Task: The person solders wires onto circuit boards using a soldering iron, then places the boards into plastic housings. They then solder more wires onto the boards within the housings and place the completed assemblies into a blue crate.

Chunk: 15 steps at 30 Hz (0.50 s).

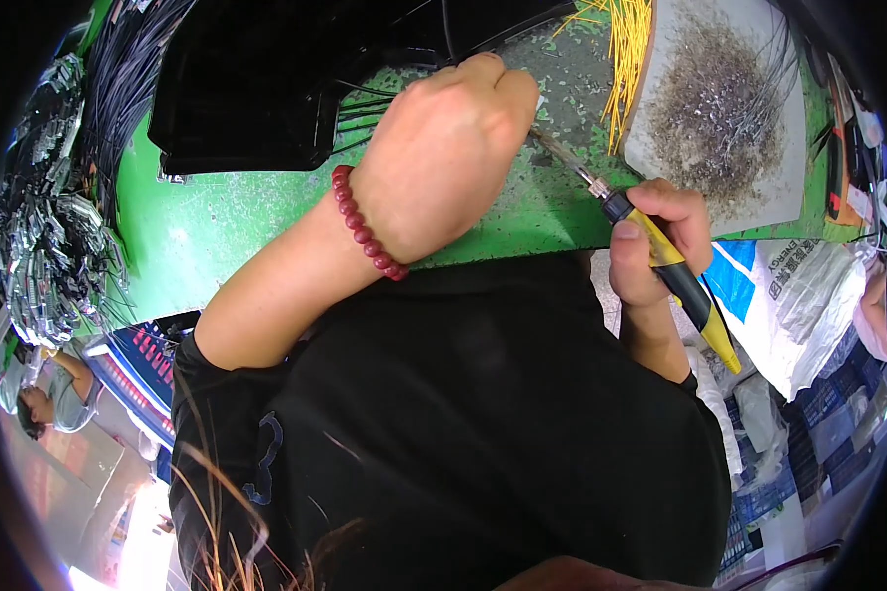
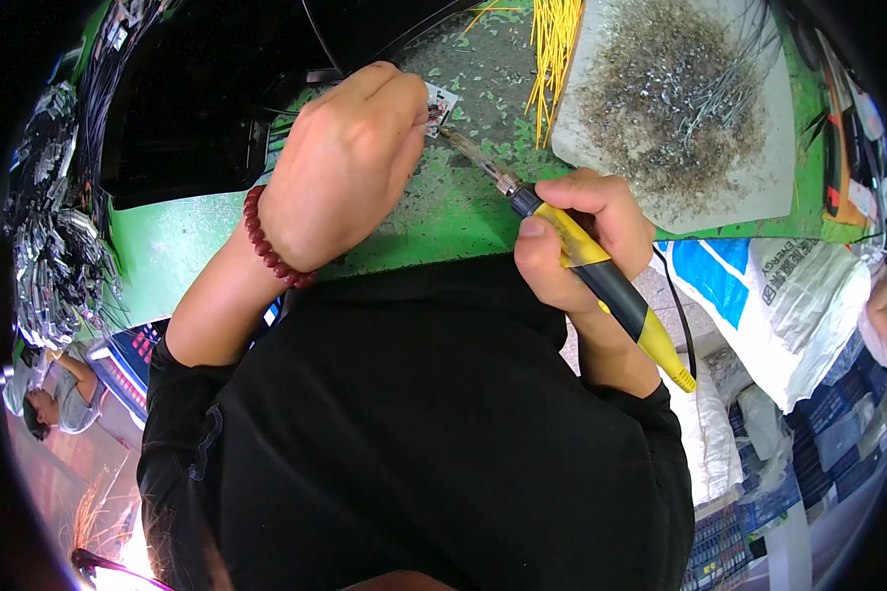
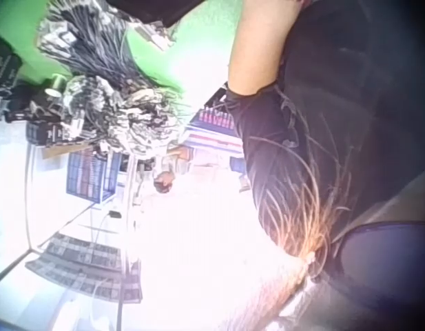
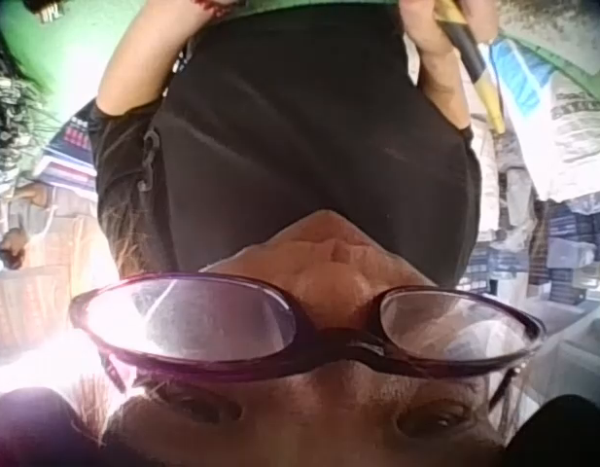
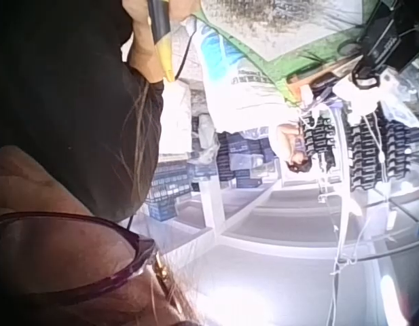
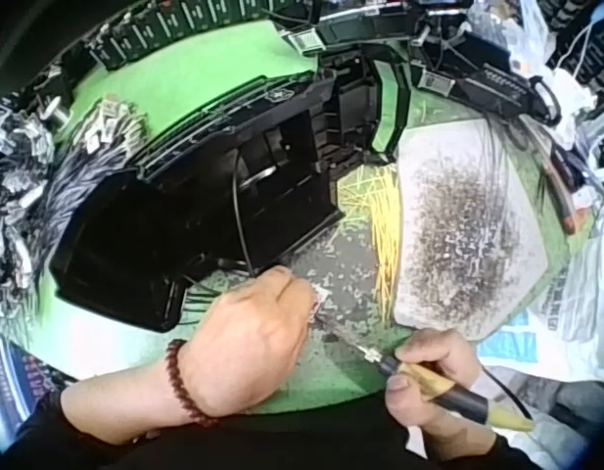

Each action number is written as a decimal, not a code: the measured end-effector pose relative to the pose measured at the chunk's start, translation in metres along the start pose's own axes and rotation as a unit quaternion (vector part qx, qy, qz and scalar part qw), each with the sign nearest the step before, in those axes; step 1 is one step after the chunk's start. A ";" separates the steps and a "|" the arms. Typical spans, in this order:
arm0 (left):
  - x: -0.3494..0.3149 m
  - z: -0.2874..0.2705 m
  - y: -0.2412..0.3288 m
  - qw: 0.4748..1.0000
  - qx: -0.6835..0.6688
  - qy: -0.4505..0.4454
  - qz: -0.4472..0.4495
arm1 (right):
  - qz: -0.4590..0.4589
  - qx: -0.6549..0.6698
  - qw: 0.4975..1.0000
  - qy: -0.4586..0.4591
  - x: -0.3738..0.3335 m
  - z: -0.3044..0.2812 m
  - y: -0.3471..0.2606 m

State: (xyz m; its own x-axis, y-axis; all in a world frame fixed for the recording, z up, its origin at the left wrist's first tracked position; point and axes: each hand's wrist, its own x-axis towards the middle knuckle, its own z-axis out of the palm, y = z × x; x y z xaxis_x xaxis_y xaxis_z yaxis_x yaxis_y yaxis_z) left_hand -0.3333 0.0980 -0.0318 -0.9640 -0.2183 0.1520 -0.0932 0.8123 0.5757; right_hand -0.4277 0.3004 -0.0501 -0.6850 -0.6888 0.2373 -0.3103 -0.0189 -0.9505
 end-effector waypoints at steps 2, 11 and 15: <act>0.000 0.000 0.000 1.000 0.000 0.002 0.000 | 0.010 -0.015 1.000 -0.015 0.000 -0.001 0.000; 0.000 0.000 0.000 1.000 0.009 0.006 0.011 | 0.001 0.027 0.999 0.037 -0.003 0.003 0.003; -0.001 0.000 0.000 1.000 0.014 0.004 0.007 | -0.005 0.015 1.000 0.001 0.000 -0.001 0.001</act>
State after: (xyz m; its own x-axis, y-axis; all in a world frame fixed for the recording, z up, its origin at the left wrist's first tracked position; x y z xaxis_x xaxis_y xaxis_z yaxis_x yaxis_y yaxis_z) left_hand -0.3326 0.0982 -0.0324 -0.9633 -0.2110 0.1658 -0.0869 0.8299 0.5511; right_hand -0.4283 0.3008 -0.0508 -0.6838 -0.6867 0.2465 -0.2971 -0.0465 -0.9537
